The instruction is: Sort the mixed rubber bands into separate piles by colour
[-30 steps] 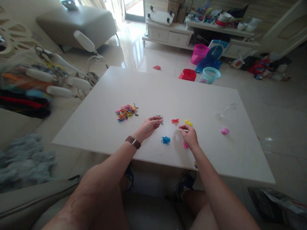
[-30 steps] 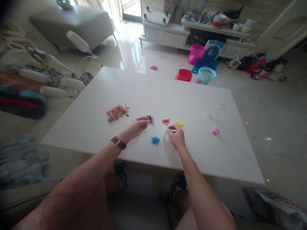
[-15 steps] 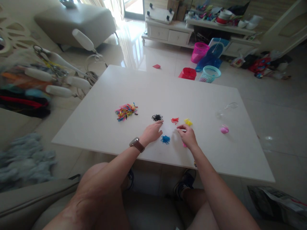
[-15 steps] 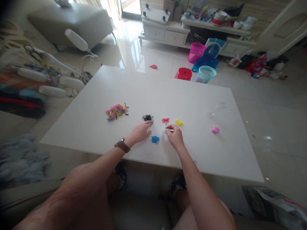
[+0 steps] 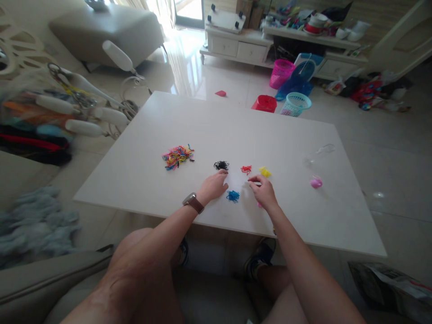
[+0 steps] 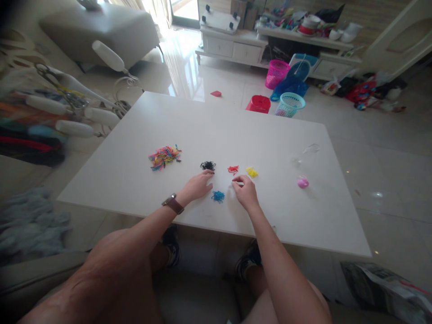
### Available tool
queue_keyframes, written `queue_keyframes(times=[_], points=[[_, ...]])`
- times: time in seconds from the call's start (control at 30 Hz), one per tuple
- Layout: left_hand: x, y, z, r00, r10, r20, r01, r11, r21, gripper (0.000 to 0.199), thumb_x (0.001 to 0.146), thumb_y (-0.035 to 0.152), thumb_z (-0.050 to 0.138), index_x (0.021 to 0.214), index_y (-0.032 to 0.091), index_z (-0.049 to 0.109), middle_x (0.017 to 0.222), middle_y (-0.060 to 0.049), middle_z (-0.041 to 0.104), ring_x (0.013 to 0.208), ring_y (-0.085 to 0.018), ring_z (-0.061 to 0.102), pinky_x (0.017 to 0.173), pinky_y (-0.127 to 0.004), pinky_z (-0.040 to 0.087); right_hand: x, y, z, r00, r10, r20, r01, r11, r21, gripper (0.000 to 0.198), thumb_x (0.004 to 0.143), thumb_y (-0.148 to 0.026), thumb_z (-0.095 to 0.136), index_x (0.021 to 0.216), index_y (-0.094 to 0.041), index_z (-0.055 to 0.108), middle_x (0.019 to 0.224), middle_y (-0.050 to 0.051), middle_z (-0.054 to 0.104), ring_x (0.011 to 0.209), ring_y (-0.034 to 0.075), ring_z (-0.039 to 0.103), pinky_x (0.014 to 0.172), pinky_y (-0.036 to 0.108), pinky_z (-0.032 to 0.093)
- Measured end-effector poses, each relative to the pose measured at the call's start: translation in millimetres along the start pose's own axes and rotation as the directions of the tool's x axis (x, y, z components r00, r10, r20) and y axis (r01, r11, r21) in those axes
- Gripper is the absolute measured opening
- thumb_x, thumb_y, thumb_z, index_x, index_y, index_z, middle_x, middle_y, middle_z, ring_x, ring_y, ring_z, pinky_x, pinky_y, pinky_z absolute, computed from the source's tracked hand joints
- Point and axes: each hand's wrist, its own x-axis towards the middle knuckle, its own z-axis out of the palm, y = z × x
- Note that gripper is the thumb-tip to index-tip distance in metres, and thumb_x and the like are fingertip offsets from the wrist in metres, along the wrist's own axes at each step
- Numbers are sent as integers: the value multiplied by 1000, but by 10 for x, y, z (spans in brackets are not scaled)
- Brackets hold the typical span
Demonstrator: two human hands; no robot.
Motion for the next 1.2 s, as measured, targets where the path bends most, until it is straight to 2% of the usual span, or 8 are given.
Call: queue_keyframes(times=[0.23,0.33,0.47,0.57,0.63,0.87,1.03,1.2], points=[[26,26,-59,995,-31,-92,27,999,-41,32,90,25,52,116,20,69,142,-8,57,112,-26,65,100,-36,48,-9,-6,4,1000,-9,8,9,1000,-3,17,78,-36,61,82,-21,68,94,6,69,93,22,66,85,39,57],[60,-26,-166,970,-160,-185,150,987,-64,31,91,28,51,115,21,70,133,-10,61,108,-26,65,99,-37,48,-12,-3,-3,1000,-3,11,3,1000,-3,17,78,-36,61,83,-21,68,94,6,69,94,23,66,85,39,57],[78,-210,-365,885,-351,-305,369,929,3,40,91,33,50,125,17,65,132,-16,59,121,-32,57,103,-42,44,-16,-8,-17,1000,4,12,-4,1000,-7,17,79,-36,61,83,-21,68,95,6,69,94,23,66,87,40,57],[56,-355,-455,840,-468,-275,505,860,78,48,88,41,54,127,14,62,138,-23,52,132,-40,44,105,-49,40,-16,-6,-20,1000,0,8,0,1000,-15,17,79,-36,60,83,-21,68,95,6,70,94,23,66,86,40,57],[38,-415,-467,824,-521,-223,551,828,104,50,87,45,55,126,14,62,142,-25,48,134,-43,40,105,-53,39,-16,-2,-19,1000,-5,6,5,1000,-20,17,79,-36,60,83,-21,68,95,6,70,94,23,66,86,40,57],[52,-441,-445,805,-561,-194,585,804,103,54,86,48,54,127,13,60,142,-26,47,135,-44,40,105,-56,38,-20,-4,-27,1000,-7,11,7,1000,-17,16,79,-35,60,83,-21,68,95,6,70,94,23,66,86,39,57],[84,-440,-497,778,-567,-269,606,791,84,60,85,47,56,132,9,56,138,-28,51,132,-42,44,105,-53,39,-22,-15,-33,1000,-3,13,3,1000,-11,17,79,-35,60,84,-21,68,95,6,70,94,23,66,87,40,57],[91,-453,-557,772,-537,-340,586,808,55,51,84,42,59,124,11,64,132,-24,57,126,-39,53,102,-48,44,-23,-29,-37,1000,-6,18,6,1000,-20,17,80,-35,60,84,-21,68,96,6,69,94,23,66,86,40,57]])
